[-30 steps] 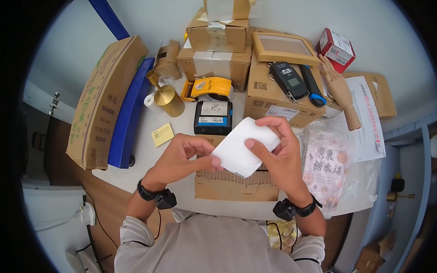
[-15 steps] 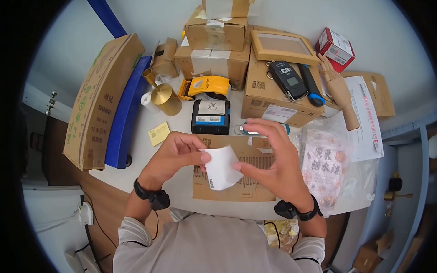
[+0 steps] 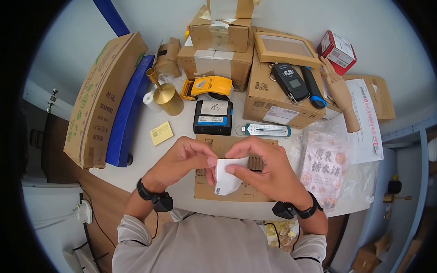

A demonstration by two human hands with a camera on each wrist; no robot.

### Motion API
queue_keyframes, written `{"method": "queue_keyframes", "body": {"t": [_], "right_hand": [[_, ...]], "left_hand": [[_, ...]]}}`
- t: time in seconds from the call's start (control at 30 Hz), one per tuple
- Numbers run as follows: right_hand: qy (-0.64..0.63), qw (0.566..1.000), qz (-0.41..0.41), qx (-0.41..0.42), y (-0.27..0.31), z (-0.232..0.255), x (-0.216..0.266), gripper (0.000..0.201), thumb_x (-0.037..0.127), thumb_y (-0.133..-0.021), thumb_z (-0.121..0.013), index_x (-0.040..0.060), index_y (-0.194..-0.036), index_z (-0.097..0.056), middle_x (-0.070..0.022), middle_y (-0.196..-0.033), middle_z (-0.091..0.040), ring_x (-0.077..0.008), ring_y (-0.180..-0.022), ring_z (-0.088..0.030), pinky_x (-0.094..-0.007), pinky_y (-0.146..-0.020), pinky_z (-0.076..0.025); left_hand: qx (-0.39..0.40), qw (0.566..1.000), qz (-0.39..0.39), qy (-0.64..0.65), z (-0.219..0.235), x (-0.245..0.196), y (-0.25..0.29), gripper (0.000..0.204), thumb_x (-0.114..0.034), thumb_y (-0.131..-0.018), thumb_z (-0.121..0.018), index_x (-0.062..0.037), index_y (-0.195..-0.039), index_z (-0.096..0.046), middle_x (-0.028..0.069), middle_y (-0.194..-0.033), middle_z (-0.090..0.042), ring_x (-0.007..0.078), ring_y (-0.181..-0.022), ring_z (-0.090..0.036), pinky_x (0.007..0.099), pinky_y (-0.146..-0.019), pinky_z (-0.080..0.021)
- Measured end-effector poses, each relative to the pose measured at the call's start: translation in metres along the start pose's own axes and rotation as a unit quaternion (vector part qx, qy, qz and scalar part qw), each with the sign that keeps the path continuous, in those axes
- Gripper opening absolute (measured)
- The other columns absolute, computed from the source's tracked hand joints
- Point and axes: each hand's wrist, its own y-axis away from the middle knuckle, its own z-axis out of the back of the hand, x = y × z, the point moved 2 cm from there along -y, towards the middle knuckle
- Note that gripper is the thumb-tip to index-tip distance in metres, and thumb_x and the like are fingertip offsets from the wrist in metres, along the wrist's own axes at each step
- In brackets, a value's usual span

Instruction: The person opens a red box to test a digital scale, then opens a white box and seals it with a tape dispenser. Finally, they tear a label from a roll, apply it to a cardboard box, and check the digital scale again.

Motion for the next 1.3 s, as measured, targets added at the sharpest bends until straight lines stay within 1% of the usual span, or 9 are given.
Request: {"method": "queue_keyframes", "body": {"t": [0.27,0.33,0.5,0.73,0.8,0.93,1.03,1.13,1.3], "right_hand": [[0.004,1.000,0.019,0.009,-0.002,0.000,0.003,0.025,0.008,-0.085,-0.083,0.0040,-0.105,-0.069,-0.0070,-0.098,-0.072,-0.0206,-0.093,-0.070,-0.0320,-0.084,-0.054],[0.027,0.996,0.088,0.008,-0.005,0.002,0.007,0.025,0.006,-0.082,-0.083,0.0043,-0.105,-0.071,-0.0077,-0.096,-0.072,-0.0235,-0.088,-0.068,-0.0333,-0.080,-0.053],[0.081,0.987,0.138,0.009,-0.007,0.003,0.013,0.026,0.004,-0.080,-0.083,0.0049,-0.103,-0.074,-0.0081,-0.094,-0.071,-0.0255,-0.086,-0.066,-0.0346,-0.077,-0.051],[0.089,0.983,0.159,0.025,-0.007,0.005,0.016,0.028,0.006,-0.077,-0.086,0.0061,-0.103,-0.075,-0.0080,-0.091,-0.069,-0.0258,-0.084,-0.065,-0.0347,-0.072,-0.051],[0.102,0.980,0.171,0.020,-0.008,0.006,0.020,0.030,0.006,-0.076,-0.086,0.0064,-0.103,-0.075,-0.0077,-0.091,-0.069,-0.0258,-0.083,-0.065,-0.0347,-0.071,-0.051],[0.163,0.960,0.227,0.017,-0.007,0.005,0.026,0.033,0.007,-0.073,-0.086,0.0066,-0.104,-0.076,-0.0067,-0.093,-0.069,-0.0253,-0.081,-0.064,-0.0347,-0.068,-0.052],[0.201,0.955,0.218,0.002,-0.005,0.004,0.032,0.032,0.006,-0.066,-0.090,0.0067,-0.096,-0.077,-0.0066,-0.089,-0.071,-0.0237,-0.082,-0.067,-0.0331,-0.068,-0.052],[0.175,0.960,0.217,0.026,-0.007,0.007,0.036,0.031,0.007,-0.072,-0.087,0.0049,-0.102,-0.076,-0.0069,-0.091,-0.069,-0.0249,-0.079,-0.064,-0.0347,-0.066,-0.051],[0.162,0.962,0.215,0.031,-0.010,0.005,0.037,0.029,0.008,-0.073,-0.087,0.0050,-0.100,-0.076,-0.0066,-0.085,-0.067,-0.0239,-0.076,-0.064,-0.0347,-0.063,-0.051]], "left_hand": [[0.035,0.998,0.022,0.047,-0.003,-0.001,-0.002,0.019,-0.014,-0.099,-0.069,0.0039,-0.105,-0.072,0.0106,-0.086,-0.073,0.0169,-0.076,-0.070,0.0295,-0.071,-0.057],[0.031,0.998,0.028,0.050,-0.004,-0.002,-0.002,0.018,-0.014,-0.098,-0.069,0.0044,-0.101,-0.072,0.0111,-0.084,-0.073,0.0179,-0.072,-0.070,0.0312,-0.068,-0.056],[0.046,0.993,0.058,0.087,-0.004,-0.002,-0.005,0.018,-0.014,-0.099,-0.069,0.0031,-0.102,-0.071,0.0099,-0.082,-0.072,0.0154,-0.070,-0.068,0.0298,-0.061,-0.051],[0.055,0.996,0.056,0.044,-0.005,-0.004,-0.003,0.018,-0.015,-0.099,-0.068,0.0019,-0.102,-0.070,0.0072,-0.079,-0.070,0.0139,-0.066,-0.066,0.0281,-0.063,-0.050],[0.106,0.992,0.050,0.036,-0.004,-0.003,-0.003,0.022,-0.024,-0.103,-0.065,-0.0026,-0.104,-0.071,0.0014,-0.082,-0.067,0.0087,-0.074,-0.062,0.0254,-0.069,-0.049],[0.127,0.989,0.054,0.045,-0.006,-0.002,-0.003,0.022,-0.025,-0.103,-0.065,-0.0029,-0.104,-0.069,-0.0001,-0.078,-0.063,0.0083,-0.072,-0.059,0.0259,-0.068,-0.048],[0.131,0.987,0.077,0.057,-0.007,-0.005,-0.002,0.023,-0.026,-0.104,-0.064,-0.0027,-0.104,-0.068,-0.0003,-0.076,-0.061,0.0084,-0.072,-0.058,0.0263,-0.069,-0.048],[0.116,0.990,0.073,0.045,-0.007,-0.011,0.001,0.024,-0.025,-0.104,-0.064,-0.0017,-0.103,-0.068,-0.0001,-0.076,-0.061,0.0084,-0.071,-0.058,0.0256,-0.067,-0.047],[0.119,0.991,0.062,0.022,-0.008,-0.017,0.005,0.024,-0.024,-0.103,-0.064,-0.0006,-0.101,-0.068,-0.0007,-0.074,-0.061,0.0077,-0.066,-0.058,0.0229,-0.062,-0.045]]}}
